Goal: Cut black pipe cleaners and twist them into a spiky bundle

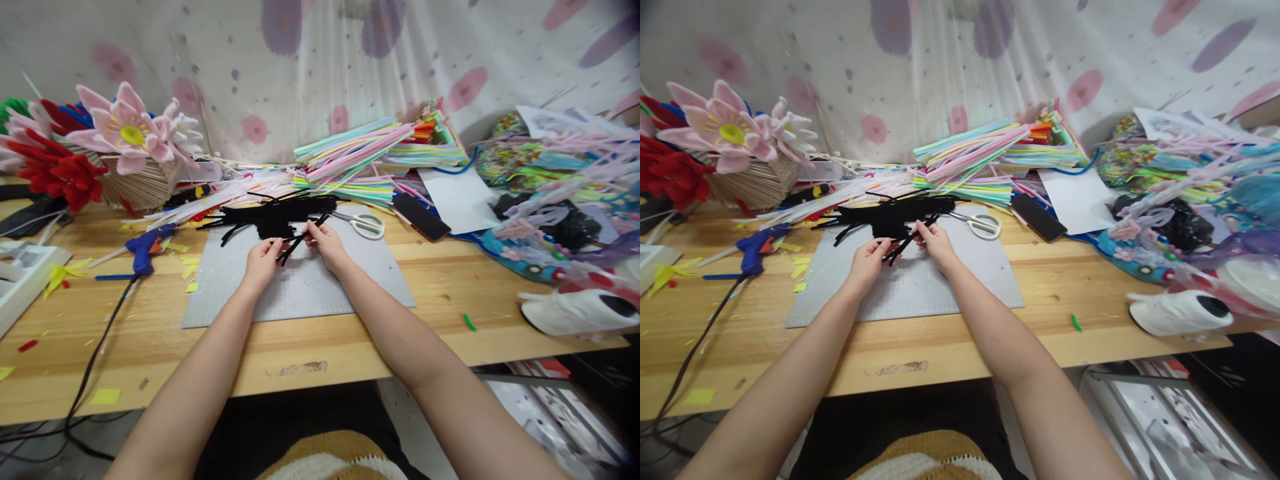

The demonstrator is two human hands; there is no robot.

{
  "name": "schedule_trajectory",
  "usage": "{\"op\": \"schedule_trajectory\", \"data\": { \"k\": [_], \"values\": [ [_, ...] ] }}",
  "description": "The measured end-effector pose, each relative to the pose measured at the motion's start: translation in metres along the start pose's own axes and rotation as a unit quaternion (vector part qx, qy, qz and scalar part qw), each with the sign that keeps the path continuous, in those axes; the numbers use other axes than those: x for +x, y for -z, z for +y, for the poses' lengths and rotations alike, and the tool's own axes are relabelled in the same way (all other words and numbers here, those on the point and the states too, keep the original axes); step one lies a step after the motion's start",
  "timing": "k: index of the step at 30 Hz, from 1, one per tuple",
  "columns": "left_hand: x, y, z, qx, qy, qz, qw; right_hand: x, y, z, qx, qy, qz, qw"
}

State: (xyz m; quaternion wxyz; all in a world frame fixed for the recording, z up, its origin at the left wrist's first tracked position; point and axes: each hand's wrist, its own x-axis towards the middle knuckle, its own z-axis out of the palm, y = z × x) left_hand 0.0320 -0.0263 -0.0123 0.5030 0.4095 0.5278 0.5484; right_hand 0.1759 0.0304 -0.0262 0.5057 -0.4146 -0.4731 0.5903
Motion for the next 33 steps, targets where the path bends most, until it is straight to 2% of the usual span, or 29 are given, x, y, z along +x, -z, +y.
{"op": "schedule_trajectory", "data": {
  "k": [3,7,11,13,17,19,23,26,29,33],
  "values": [
    [0.0,0.002,0.002,0.0,0.001,0.004,1.0,0.001,-0.001,0.0,0.001,0.004,0.013,1.0],
    [-0.001,0.005,0.007,0.024,0.014,-0.021,0.999,0.001,-0.001,-0.005,-0.025,0.015,0.024,0.999],
    [0.001,0.009,0.009,0.036,0.019,-0.068,0.997,-0.002,-0.006,-0.01,-0.093,0.051,-0.049,0.993],
    [0.003,0.011,0.011,0.066,-0.018,-0.062,0.996,-0.004,-0.011,-0.01,-0.113,0.057,-0.085,0.988],
    [0.002,0.015,0.017,0.133,-0.168,0.053,0.975,-0.005,-0.019,-0.01,-0.106,0.045,-0.1,0.988],
    [-0.001,0.012,0.019,0.149,-0.192,0.061,0.968,-0.004,-0.021,-0.009,-0.098,0.046,-0.098,0.989],
    [-0.006,0.005,0.014,0.206,-0.16,-0.021,0.965,-0.003,-0.021,-0.009,-0.087,0.048,-0.091,0.991],
    [-0.004,0.003,0.006,0.247,-0.15,-0.03,0.957,-0.005,-0.018,-0.012,-0.044,0.018,-0.091,0.995],
    [0.0,0.004,0.001,0.179,-0.12,-0.028,0.976,-0.01,-0.014,-0.015,0.006,-0.007,-0.106,0.994],
    [0.001,0.004,0.003,0.041,-0.034,-0.066,0.996,-0.013,-0.011,-0.017,0.004,0.002,-0.155,0.988]
  ]
}}
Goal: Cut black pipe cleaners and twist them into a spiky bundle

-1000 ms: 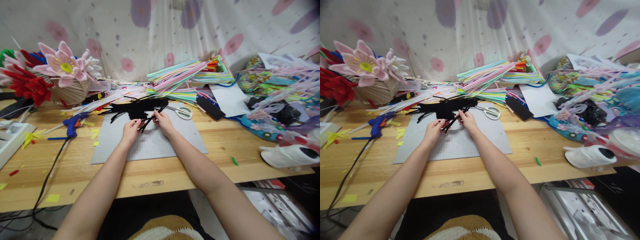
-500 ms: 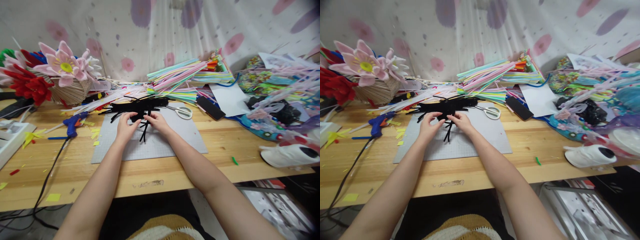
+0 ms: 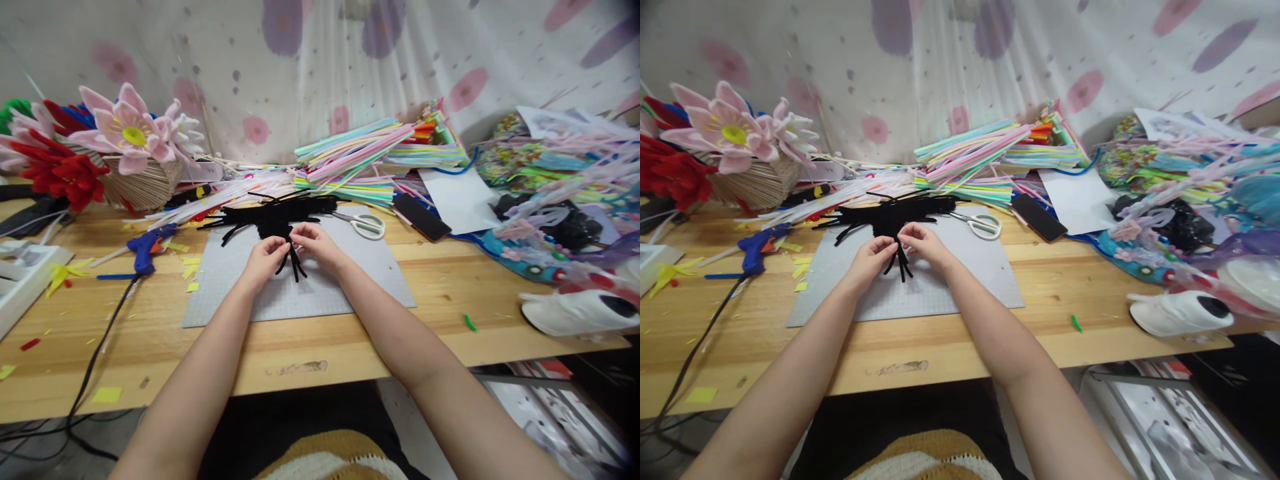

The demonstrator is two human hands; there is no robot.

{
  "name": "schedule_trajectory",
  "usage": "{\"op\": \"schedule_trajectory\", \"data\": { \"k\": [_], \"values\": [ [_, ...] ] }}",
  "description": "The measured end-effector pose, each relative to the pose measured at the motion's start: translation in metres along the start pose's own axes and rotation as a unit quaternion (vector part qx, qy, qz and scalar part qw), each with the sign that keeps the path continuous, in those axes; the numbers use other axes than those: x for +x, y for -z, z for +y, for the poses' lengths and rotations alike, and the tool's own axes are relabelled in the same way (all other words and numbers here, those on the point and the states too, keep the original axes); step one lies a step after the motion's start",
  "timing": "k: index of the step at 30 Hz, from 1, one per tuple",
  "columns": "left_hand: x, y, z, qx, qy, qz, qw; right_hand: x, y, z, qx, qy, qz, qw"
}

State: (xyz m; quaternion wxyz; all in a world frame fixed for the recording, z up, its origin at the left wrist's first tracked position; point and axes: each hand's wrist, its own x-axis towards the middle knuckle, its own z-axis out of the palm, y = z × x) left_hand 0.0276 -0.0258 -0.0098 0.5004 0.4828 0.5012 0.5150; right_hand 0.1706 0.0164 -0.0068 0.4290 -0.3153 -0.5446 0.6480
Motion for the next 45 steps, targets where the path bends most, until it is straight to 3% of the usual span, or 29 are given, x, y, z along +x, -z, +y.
{"op": "schedule_trajectory", "data": {
  "k": [7,14,21,25,28,31,34,38,42,45],
  "values": [
    [-0.001,0.003,0.001,-0.091,0.072,-0.106,0.988,0.001,0.005,0.001,0.001,-0.014,-0.038,0.999],
    [-0.001,0.004,0.001,-0.082,0.065,-0.094,0.99,0.0,0.009,0.001,0.017,-0.037,-0.043,0.998],
    [0.001,0.0,-0.004,0.037,-0.029,-0.029,0.998,0.003,0.006,0.001,-0.031,0.014,-0.023,0.999],
    [-0.001,-0.002,-0.005,0.154,-0.108,0.002,0.982,0.005,0.006,0.0,-0.062,0.037,-0.031,0.997],
    [-0.004,-0.002,-0.001,0.185,-0.129,-0.001,0.974,0.004,0.006,-0.002,-0.072,0.043,-0.057,0.995],
    [-0.003,-0.002,0.001,0.129,-0.103,-0.003,0.986,0.002,0.003,-0.003,-0.051,0.03,-0.059,0.996],
    [0.0,0.0,0.0,0.017,-0.035,-0.024,0.999,0.0,-0.002,-0.003,-0.007,-0.013,-0.033,0.999],
    [0.003,0.003,-0.004,-0.085,0.024,-0.061,0.994,0.0,-0.007,-0.002,0.033,-0.074,-0.013,0.997],
    [0.007,0.004,-0.01,-0.11,0.024,-0.054,0.992,0.001,-0.008,0.002,0.045,-0.094,0.002,0.995],
    [0.009,0.003,-0.012,-0.06,-0.028,-0.017,0.998,0.004,-0.005,0.005,0.031,-0.087,0.013,0.996]
  ]
}}
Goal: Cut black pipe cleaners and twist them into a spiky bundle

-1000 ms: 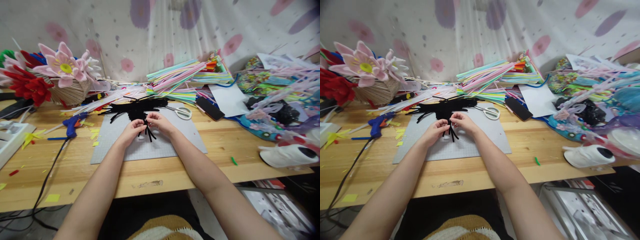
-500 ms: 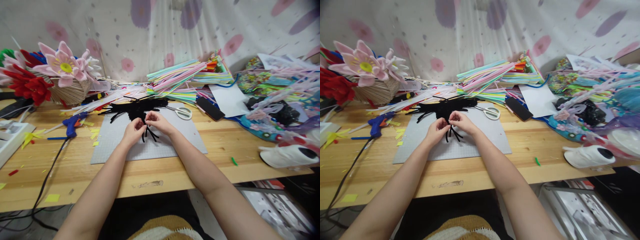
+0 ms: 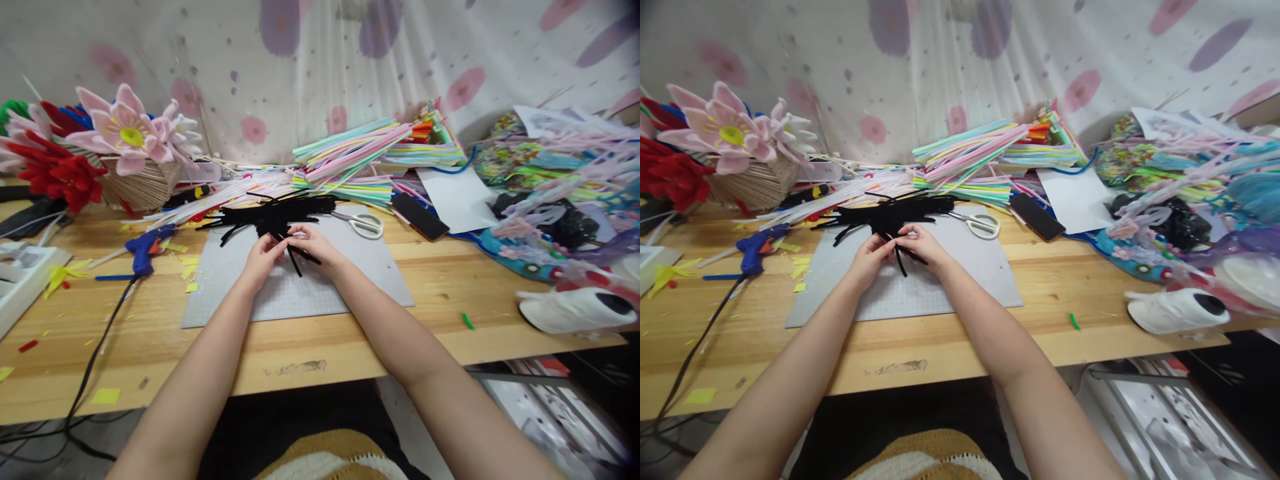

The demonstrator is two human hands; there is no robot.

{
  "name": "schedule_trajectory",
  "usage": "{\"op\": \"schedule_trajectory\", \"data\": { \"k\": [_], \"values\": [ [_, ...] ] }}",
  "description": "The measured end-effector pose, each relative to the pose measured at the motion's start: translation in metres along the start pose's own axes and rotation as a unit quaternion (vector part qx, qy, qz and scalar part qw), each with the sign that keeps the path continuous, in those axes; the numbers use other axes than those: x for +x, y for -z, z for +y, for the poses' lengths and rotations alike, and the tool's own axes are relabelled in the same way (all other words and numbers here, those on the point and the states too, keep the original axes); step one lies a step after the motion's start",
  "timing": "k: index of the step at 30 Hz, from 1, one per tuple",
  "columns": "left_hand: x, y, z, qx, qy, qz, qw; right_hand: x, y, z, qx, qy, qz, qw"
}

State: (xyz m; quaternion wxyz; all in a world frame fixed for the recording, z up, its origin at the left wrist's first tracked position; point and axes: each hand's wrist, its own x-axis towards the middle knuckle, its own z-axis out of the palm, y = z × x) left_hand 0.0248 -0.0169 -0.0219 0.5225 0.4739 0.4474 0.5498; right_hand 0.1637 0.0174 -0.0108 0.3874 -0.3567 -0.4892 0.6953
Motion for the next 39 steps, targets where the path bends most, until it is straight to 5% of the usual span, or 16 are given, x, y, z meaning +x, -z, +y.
{"op": "schedule_trajectory", "data": {
  "k": [7,17,28,34,39],
  "values": [
    [0.002,-0.001,-0.001,0.112,-0.091,0.079,0.986,0.005,0.004,0.0,-0.086,0.112,-0.007,0.99],
    [0.004,0.002,-0.001,0.138,-0.12,0.113,0.977,0.0,-0.002,0.0,-0.178,0.114,-0.066,0.975],
    [0.007,-0.001,-0.001,0.023,-0.094,0.107,0.99,0.0,0.0,0.003,-0.196,0.126,-0.085,0.969],
    [0.006,-0.002,0.003,-0.027,-0.023,0.124,0.992,0.002,-0.003,0.008,-0.155,0.095,-0.059,0.982],
    [0.004,0.0,0.005,0.045,-0.007,0.113,0.993,0.004,-0.005,0.015,-0.183,0.132,-0.004,0.974]
  ]
}}
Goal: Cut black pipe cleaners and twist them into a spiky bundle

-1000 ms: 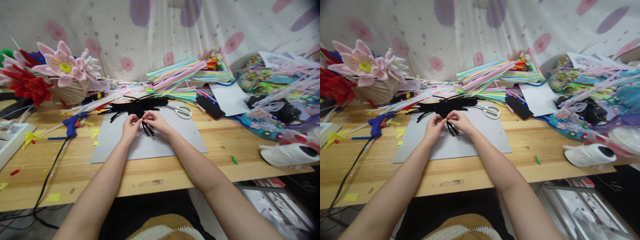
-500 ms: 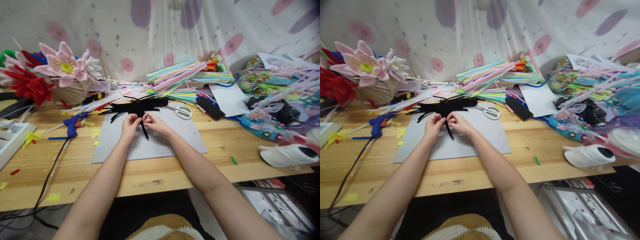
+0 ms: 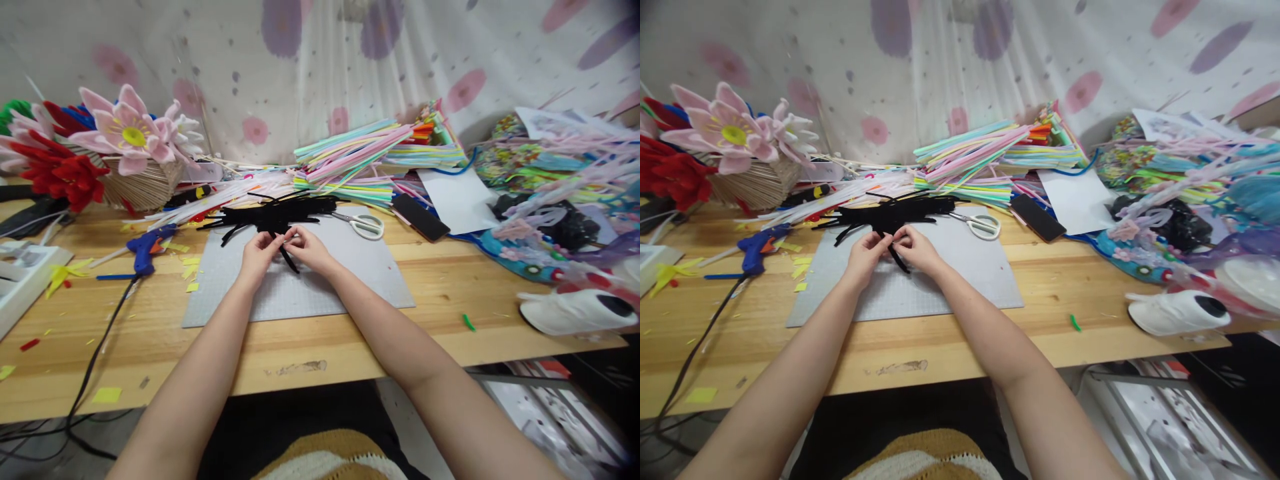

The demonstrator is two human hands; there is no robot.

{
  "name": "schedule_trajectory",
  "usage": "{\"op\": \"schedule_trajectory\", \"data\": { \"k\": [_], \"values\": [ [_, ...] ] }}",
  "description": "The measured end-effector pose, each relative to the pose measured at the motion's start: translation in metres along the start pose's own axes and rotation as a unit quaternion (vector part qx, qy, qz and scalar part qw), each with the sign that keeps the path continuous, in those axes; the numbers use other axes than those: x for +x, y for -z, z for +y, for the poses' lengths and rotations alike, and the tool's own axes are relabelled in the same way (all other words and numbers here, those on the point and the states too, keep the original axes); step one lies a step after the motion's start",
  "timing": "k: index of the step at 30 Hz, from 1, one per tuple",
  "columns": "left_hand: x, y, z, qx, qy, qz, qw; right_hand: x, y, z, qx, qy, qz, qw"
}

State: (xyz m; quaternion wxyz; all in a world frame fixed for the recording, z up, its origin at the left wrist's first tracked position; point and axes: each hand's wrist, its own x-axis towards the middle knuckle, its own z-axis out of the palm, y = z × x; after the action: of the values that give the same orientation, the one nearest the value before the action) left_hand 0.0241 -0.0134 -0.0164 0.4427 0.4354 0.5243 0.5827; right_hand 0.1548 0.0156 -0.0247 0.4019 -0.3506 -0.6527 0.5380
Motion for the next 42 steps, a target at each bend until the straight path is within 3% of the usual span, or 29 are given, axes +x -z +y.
{"op": "schedule_trajectory", "data": {
  "k": [3,7,10,16,22,30,35,40,42],
  "values": [
    [-0.001,0.002,0.0,0.048,0.001,0.019,0.999,0.0,0.0,0.002,-0.027,0.024,0.031,0.999],
    [-0.001,0.004,0.0,0.027,0.012,0.038,0.999,0.001,0.003,0.002,-0.027,0.05,0.056,0.997],
    [0.001,0.005,-0.001,0.004,0.016,0.024,1.0,0.0,0.003,0.0,-0.001,0.027,0.01,1.0],
    [0.001,0.001,-0.002,-0.039,-0.009,0.027,0.999,-0.004,-0.002,-0.01,0.139,-0.112,-0.098,0.979],
    [0.003,0.002,0.002,-0.143,0.009,0.007,0.99,-0.005,-0.004,-0.01,0.109,-0.116,-0.111,0.981],
    [0.01,0.009,0.004,-0.277,0.082,0.044,0.956,-0.005,-0.01,-0.017,0.114,-0.121,-0.116,0.979],
    [0.016,0.013,-0.001,-0.326,0.078,0.056,0.94,-0.004,-0.014,-0.019,0.154,-0.128,-0.136,0.97],
    [0.02,0.018,0.012,-0.409,0.106,0.143,0.895,-0.007,-0.016,-0.016,0.164,-0.156,-0.154,0.962],
    [0.02,0.02,0.016,-0.441,0.111,0.148,0.878,-0.008,-0.015,-0.015,0.164,-0.161,-0.153,0.961]
  ]
}}
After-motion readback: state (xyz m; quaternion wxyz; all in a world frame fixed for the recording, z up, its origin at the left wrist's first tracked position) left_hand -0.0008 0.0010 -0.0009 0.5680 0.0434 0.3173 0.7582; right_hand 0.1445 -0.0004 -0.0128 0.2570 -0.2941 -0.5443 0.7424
